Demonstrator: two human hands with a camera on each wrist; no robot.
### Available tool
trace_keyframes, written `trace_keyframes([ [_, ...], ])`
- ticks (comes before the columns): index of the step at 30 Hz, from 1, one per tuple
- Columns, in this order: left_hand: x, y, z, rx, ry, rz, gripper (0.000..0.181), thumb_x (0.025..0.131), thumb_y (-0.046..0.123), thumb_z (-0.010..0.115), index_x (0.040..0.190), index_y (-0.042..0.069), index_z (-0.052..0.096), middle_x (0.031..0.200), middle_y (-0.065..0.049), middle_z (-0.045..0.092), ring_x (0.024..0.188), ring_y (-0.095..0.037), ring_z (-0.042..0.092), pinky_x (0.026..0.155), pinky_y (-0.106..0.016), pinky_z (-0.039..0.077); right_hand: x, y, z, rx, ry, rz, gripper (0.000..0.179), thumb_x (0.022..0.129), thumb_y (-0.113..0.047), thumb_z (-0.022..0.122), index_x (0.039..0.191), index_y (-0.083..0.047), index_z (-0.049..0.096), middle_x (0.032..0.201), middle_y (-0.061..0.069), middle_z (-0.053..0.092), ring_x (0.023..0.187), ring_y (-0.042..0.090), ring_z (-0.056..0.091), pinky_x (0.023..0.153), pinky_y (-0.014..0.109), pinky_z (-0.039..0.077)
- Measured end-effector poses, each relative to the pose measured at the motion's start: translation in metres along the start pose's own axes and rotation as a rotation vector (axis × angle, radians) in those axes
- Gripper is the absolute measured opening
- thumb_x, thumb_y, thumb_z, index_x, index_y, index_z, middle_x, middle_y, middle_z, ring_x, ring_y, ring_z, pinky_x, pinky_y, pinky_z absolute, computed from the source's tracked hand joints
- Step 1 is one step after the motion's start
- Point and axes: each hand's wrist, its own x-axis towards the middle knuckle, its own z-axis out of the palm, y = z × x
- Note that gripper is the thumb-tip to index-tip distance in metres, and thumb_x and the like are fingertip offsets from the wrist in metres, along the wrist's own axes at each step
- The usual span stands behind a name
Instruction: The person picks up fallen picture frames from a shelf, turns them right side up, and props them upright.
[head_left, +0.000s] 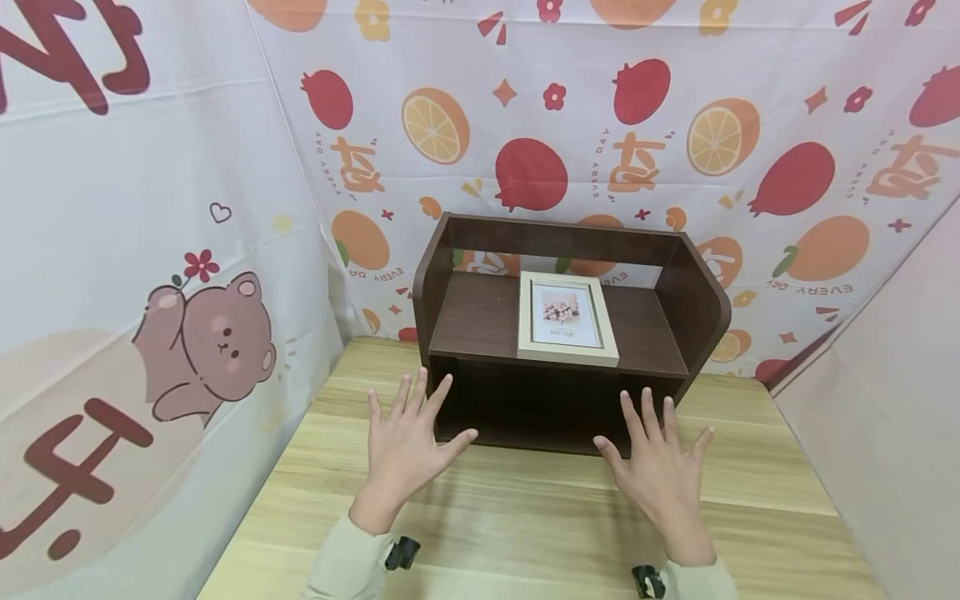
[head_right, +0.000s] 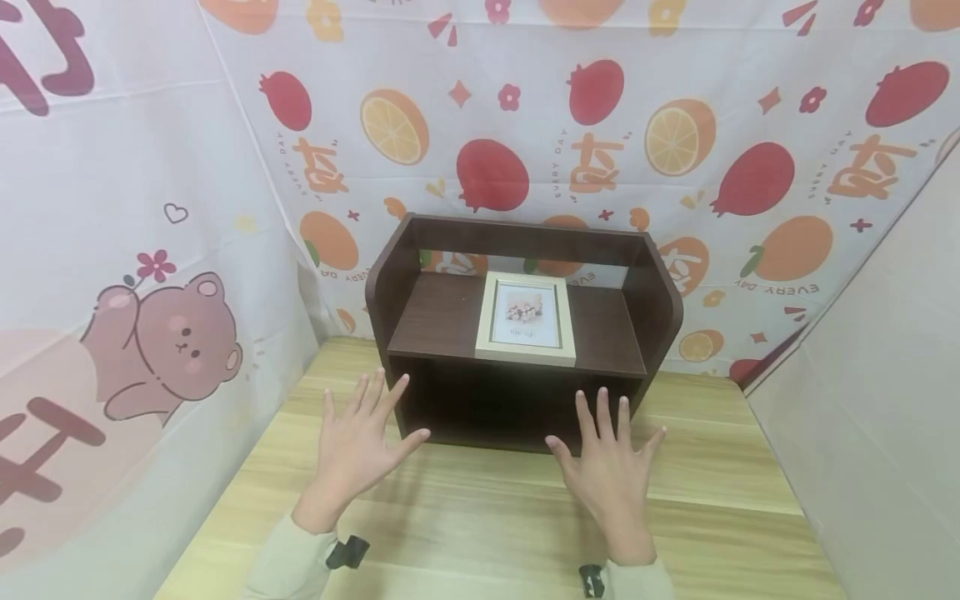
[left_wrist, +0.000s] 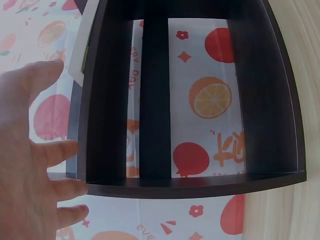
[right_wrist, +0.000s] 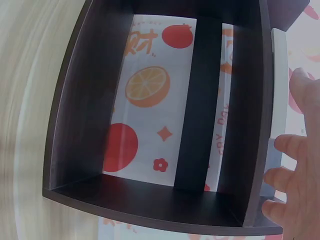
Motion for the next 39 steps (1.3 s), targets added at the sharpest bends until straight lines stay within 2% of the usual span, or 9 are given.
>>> trace_keyframes([
  [10,0.007,0.010,-0.009,-0.015,0.024,-0.001,0.082,0.081,0.076,0.049,0.150,0.033,0.035,0.156,-0.010,0.032,0.146,-0.032,0.027,0.114,-0.066,0.006,0.005,0.001,-0.013,0.004,0.044,-0.012,0.077,0.093,-0.067,0.040,0.154,-0.021,0.027,0.158,0.016,0.026,0.146,0.042,0.020,0.107,0.075,0.000],
  [17,0.019,0.033,-0.021,-0.064,0.041,0.013,0.080,0.083,0.075,0.048,0.148,0.029,0.041,0.154,-0.010,0.036,0.144,-0.032,0.032,0.114,-0.064,0.012,0.015,0.001,-0.030,0.047,0.138,-0.040,0.074,0.094,-0.061,0.046,0.152,-0.016,0.031,0.154,0.019,0.034,0.140,0.044,0.030,0.107,0.073,0.010],
  [21,0.033,0.044,-0.023,-0.124,0.086,0.040,0.076,0.084,0.071,0.050,0.145,0.027,0.045,0.152,-0.009,0.040,0.142,-0.029,0.038,0.115,-0.060,0.019,0.025,0.000,-0.042,0.089,0.180,-0.049,0.073,0.095,-0.057,0.048,0.152,-0.014,0.031,0.153,0.019,0.036,0.139,0.043,0.034,0.108,0.070,0.015],
  [26,0.062,0.053,-0.027,-0.286,0.180,0.060,0.066,0.085,0.061,0.059,0.139,0.025,0.053,0.145,-0.008,0.050,0.131,-0.029,0.051,0.108,-0.053,0.037,0.048,-0.006,-0.056,0.166,0.187,-0.041,0.072,0.097,-0.054,0.047,0.152,-0.012,0.029,0.152,0.018,0.038,0.138,0.041,0.037,0.112,0.062,0.020],
  [29,0.080,0.058,-0.028,-0.382,0.188,0.049,0.062,0.085,0.058,0.061,0.138,0.025,0.055,0.143,-0.007,0.053,0.127,-0.029,0.054,0.100,-0.052,0.043,0.063,-0.007,-0.060,0.212,0.187,-0.038,0.071,0.097,-0.051,0.049,0.151,-0.009,0.031,0.150,0.019,0.040,0.136,0.040,0.039,0.111,0.061,0.024],
  [33,0.103,0.062,-0.023,-0.519,0.136,0.026,0.060,0.087,0.055,0.061,0.138,0.025,0.054,0.143,-0.006,0.053,0.128,-0.029,0.053,0.095,-0.054,0.046,0.081,-0.004,-0.060,0.248,0.179,-0.025,0.070,0.097,-0.051,0.049,0.149,-0.007,0.034,0.148,0.021,0.042,0.133,0.041,0.043,0.106,0.063,0.030],
  [39,0.126,0.062,-0.006,-0.922,-0.017,-0.033,0.056,0.093,0.042,0.061,0.141,0.015,0.050,0.143,-0.012,0.051,0.130,-0.032,0.050,0.100,-0.054,0.044,0.103,0.002,-0.054,0.322,0.068,0.038,0.076,0.096,-0.059,0.043,0.151,-0.009,0.029,0.151,0.022,0.037,0.136,0.044,0.038,0.104,0.066,0.028],
])
